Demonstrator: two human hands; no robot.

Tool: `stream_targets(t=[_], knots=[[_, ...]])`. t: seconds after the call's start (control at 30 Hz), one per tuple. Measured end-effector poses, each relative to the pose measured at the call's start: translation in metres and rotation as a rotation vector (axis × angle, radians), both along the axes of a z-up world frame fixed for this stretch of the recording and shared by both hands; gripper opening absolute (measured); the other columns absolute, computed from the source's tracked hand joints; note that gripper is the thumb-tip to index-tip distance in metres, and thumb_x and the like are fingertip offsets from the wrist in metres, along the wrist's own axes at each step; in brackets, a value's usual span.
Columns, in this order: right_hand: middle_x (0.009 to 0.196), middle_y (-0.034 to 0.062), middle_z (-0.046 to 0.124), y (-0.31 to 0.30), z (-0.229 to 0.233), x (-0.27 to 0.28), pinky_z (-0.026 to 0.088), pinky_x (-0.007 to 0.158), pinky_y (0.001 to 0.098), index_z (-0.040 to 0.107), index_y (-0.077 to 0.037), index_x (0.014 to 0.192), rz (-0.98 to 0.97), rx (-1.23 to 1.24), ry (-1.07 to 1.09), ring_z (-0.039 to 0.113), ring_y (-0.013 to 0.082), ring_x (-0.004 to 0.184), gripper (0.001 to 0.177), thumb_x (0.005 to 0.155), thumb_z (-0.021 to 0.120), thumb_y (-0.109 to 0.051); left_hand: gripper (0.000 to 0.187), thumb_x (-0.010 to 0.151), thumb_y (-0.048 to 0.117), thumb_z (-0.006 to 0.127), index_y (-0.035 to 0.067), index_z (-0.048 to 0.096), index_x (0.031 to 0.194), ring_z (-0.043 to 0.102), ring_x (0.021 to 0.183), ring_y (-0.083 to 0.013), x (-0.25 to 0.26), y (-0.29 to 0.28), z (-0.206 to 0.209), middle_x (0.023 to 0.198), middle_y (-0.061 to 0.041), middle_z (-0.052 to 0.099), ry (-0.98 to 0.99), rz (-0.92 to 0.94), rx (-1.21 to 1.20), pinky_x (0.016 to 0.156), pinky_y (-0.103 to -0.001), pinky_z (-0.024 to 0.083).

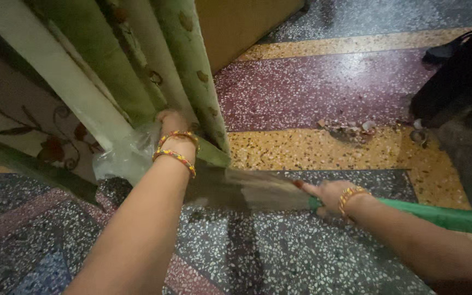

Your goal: The person sweeps debris from a speckled floor using a handheld broom, pushing dust and small scraps toward a plastic bag held in the other hand.

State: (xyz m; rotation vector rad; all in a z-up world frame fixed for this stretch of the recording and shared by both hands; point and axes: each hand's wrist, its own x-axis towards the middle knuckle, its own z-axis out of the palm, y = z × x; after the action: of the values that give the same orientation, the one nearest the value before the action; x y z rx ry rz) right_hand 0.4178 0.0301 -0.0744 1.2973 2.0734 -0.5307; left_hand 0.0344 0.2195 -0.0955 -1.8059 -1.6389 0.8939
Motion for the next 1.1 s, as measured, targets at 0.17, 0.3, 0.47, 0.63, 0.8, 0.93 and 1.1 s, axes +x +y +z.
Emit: stream_targets(t=[0.17,0.3,0.47,0.63,0.8,0.93,1.1], knots=[[0.114,0.0127,0.073,0.032,-0.022,0.019,0.065,0.091,0.0344,-0.005,-0.044,0.165,-0.274,-0.005,0.016,0.072,0.0242,0.106,0.101,0.094,0.065,-0.029,0.033,0.095,0.029,0.062,0.014,0.076,0.12,0.069,0.106,-0.0313,-0.002,-0.006,0.006,0.119,-0.011,0.073,0.023,0.055,-0.048,0.078,-0.054,0.055],[0.132,0.0138,0.064,0.065,-0.065,0.069,0.057,0.098,0.0422,-0.003,-0.047,0.162,-0.338,0.131,-0.064,0.067,0.0309,0.116,0.107,0.088,0.074,-0.05,0.032,0.096,0.028,0.061,0.014,0.075,0.12,0.069,0.107,-0.0304,-0.006,-0.004,0.009,0.12,-0.011,0.073,0.035,0.08,-0.07,0.079,-0.052,0.055],[0.121,0.0172,0.071,0.125,-0.143,0.116,0.06,0.092,0.0445,0.012,-0.044,0.163,-0.499,0.225,0.088,0.072,0.034,0.107,0.107,0.08,0.078,-0.05,0.031,0.097,0.026,0.06,0.015,0.075,0.121,0.069,0.108,-0.0293,0.011,0.008,0.018,0.122,-0.01,0.072,0.04,0.038,-0.106,0.08,-0.049,0.056],[0.116,0.017,0.073,0.149,-0.181,0.112,0.059,0.088,0.0461,0.019,-0.04,0.163,-0.598,0.297,0.136,0.072,0.0362,0.103,0.11,0.074,0.083,-0.05,0.03,0.098,0.025,0.058,0.015,0.074,0.121,0.069,0.109,-0.0282,0.048,0.019,0.033,0.123,-0.009,0.072,0.032,0.008,-0.176,0.081,-0.046,0.056],[0.115,0.0188,0.074,0.152,-0.189,0.11,0.057,0.091,0.0462,0.008,-0.037,0.168,-0.541,0.267,0.144,0.073,0.0367,0.104,0.116,0.077,0.079,-0.055,0.029,0.099,0.023,0.057,0.016,0.074,0.122,0.069,0.111,-0.027,0.071,0.027,0.05,0.125,-0.008,0.071,0.002,0.017,-0.238,0.082,-0.044,0.057],[0.125,0.0146,0.072,0.144,-0.176,0.107,0.06,0.09,0.0504,0.01,-0.043,0.166,-0.658,0.111,0.308,0.073,0.0364,0.109,0.111,0.077,0.076,-0.04,0.029,0.1,0.022,0.056,0.016,0.074,0.122,0.069,0.112,-0.0261,0.082,0.039,0.064,0.127,-0.008,0.07,-0.085,0.011,-0.197,0.082,-0.042,0.057],[0.127,0.0219,0.068,0.141,-0.157,0.098,0.054,0.1,0.0462,0.008,-0.033,0.165,-0.591,0.154,0.297,0.068,0.0385,0.116,0.114,0.078,0.08,-0.051,0.032,0.102,0.024,0.055,0.014,0.073,0.126,0.068,0.12,-0.0285,0.111,0.053,0.094,0.132,-0.01,0.07,-0.338,0.212,-0.155,0.093,-0.042,0.057]])
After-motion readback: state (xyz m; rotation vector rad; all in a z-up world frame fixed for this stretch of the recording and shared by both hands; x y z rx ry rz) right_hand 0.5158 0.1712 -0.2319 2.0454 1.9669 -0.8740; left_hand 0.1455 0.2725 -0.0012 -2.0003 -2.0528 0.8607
